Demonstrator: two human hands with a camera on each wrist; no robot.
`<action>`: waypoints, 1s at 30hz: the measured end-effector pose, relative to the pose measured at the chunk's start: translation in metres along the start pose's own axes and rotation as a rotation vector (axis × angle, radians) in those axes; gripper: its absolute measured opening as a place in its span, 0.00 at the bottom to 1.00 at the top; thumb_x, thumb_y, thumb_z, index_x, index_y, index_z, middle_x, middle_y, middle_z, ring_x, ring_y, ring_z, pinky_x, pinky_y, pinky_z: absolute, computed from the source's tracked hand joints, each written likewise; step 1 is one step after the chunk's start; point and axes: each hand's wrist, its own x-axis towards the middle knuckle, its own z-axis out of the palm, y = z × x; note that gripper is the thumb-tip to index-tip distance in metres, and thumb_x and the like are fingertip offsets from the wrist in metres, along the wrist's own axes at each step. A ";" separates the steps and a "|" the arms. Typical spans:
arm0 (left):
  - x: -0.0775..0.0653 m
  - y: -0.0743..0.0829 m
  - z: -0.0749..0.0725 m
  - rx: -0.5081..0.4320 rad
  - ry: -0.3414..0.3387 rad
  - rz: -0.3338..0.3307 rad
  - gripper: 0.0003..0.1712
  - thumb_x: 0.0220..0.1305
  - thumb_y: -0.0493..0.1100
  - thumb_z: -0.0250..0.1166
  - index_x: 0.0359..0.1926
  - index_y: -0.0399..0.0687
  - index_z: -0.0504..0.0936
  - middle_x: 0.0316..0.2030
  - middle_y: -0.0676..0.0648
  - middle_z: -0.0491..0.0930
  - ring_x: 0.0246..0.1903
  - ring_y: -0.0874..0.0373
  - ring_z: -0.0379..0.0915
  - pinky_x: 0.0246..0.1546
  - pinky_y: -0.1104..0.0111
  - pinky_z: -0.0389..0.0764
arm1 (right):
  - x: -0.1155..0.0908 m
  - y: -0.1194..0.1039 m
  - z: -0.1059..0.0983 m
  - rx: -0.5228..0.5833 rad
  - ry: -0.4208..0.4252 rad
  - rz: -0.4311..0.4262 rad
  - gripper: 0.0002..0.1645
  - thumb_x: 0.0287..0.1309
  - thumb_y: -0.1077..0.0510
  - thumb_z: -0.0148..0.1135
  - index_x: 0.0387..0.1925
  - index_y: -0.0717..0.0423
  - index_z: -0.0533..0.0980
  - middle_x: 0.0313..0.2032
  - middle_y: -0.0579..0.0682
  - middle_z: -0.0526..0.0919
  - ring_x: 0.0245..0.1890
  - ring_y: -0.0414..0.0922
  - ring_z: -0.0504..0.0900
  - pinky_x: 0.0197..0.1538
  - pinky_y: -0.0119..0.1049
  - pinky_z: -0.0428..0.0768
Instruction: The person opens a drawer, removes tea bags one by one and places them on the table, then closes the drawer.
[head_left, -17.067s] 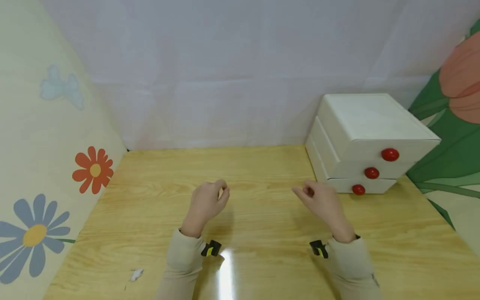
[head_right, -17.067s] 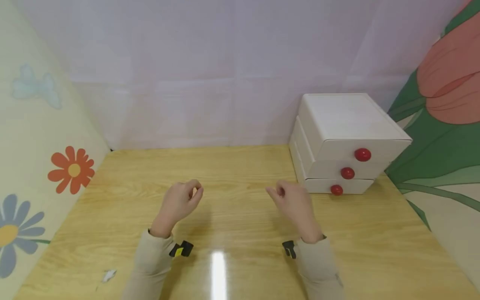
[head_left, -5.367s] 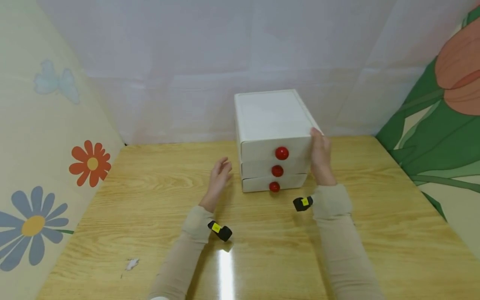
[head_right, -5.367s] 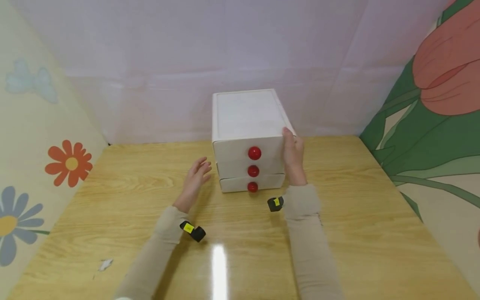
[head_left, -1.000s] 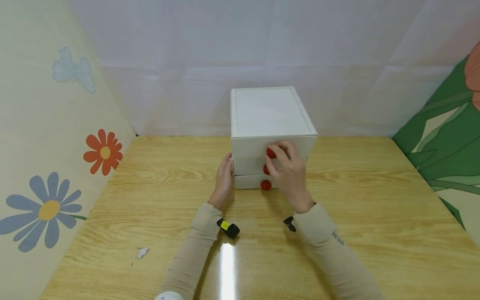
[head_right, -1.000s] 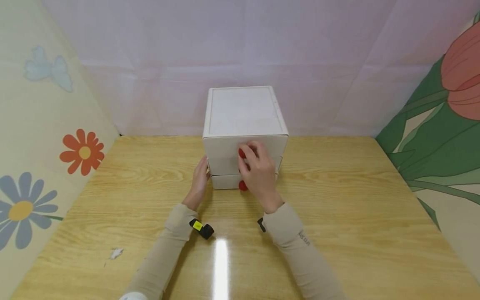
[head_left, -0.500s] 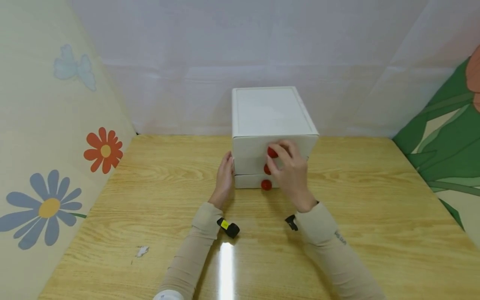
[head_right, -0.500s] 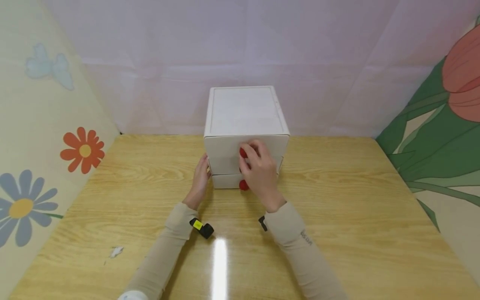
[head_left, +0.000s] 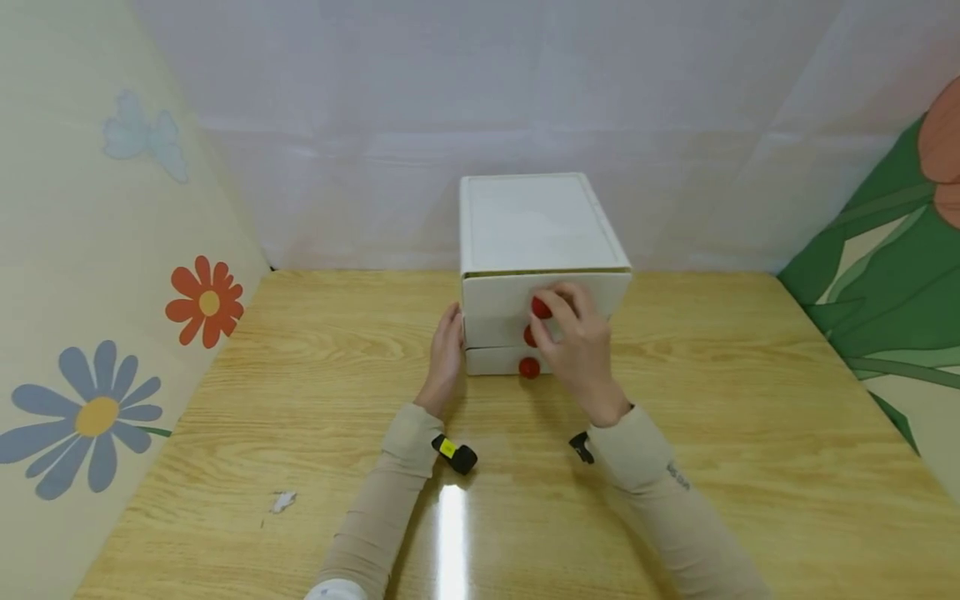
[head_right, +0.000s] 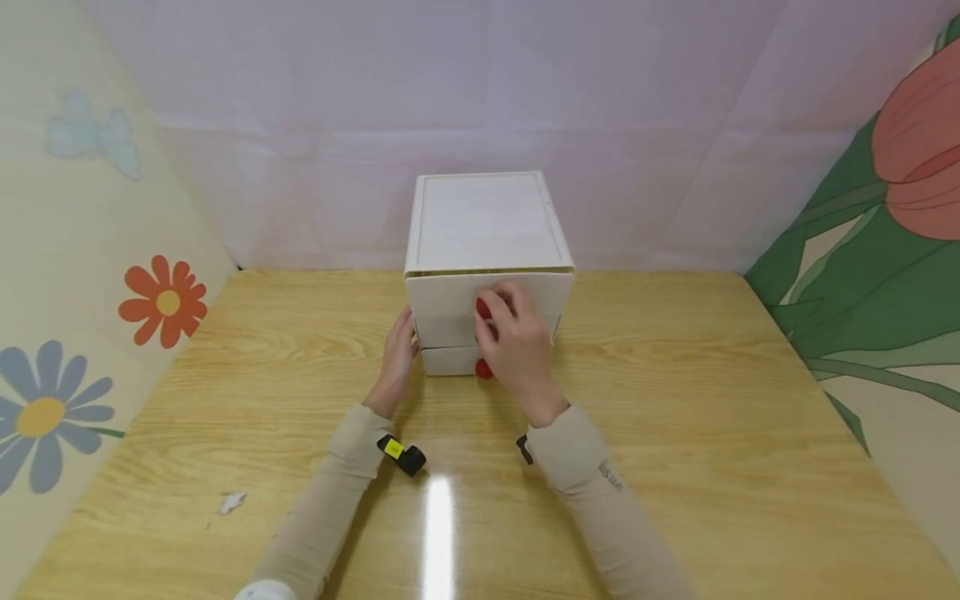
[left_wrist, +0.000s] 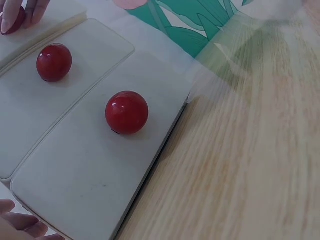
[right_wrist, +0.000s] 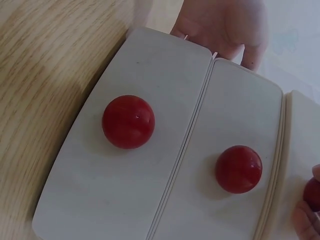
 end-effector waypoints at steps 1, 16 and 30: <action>0.000 0.000 0.000 0.005 0.001 0.001 0.28 0.71 0.47 0.39 0.67 0.36 0.54 0.67 0.41 0.54 0.65 0.51 0.50 0.63 0.60 0.57 | 0.000 0.000 0.000 -0.001 0.000 -0.001 0.14 0.42 0.71 0.64 0.36 0.67 0.76 0.35 0.63 0.74 0.32 0.55 0.76 0.32 0.44 0.80; -0.001 -0.002 -0.003 0.024 -0.016 0.028 0.27 0.72 0.47 0.38 0.65 0.37 0.59 0.64 0.41 0.60 0.63 0.52 0.55 0.62 0.59 0.59 | -0.007 -0.004 -0.003 0.000 0.007 -0.013 0.14 0.43 0.70 0.63 0.37 0.67 0.76 0.36 0.63 0.74 0.33 0.54 0.75 0.31 0.44 0.79; -0.004 0.001 -0.003 -0.062 -0.042 0.033 0.25 0.72 0.45 0.39 0.63 0.35 0.61 0.62 0.40 0.62 0.62 0.50 0.57 0.62 0.61 0.60 | -0.013 -0.009 -0.009 0.002 -0.003 -0.020 0.14 0.45 0.70 0.63 0.38 0.67 0.76 0.37 0.62 0.74 0.31 0.53 0.75 0.31 0.44 0.78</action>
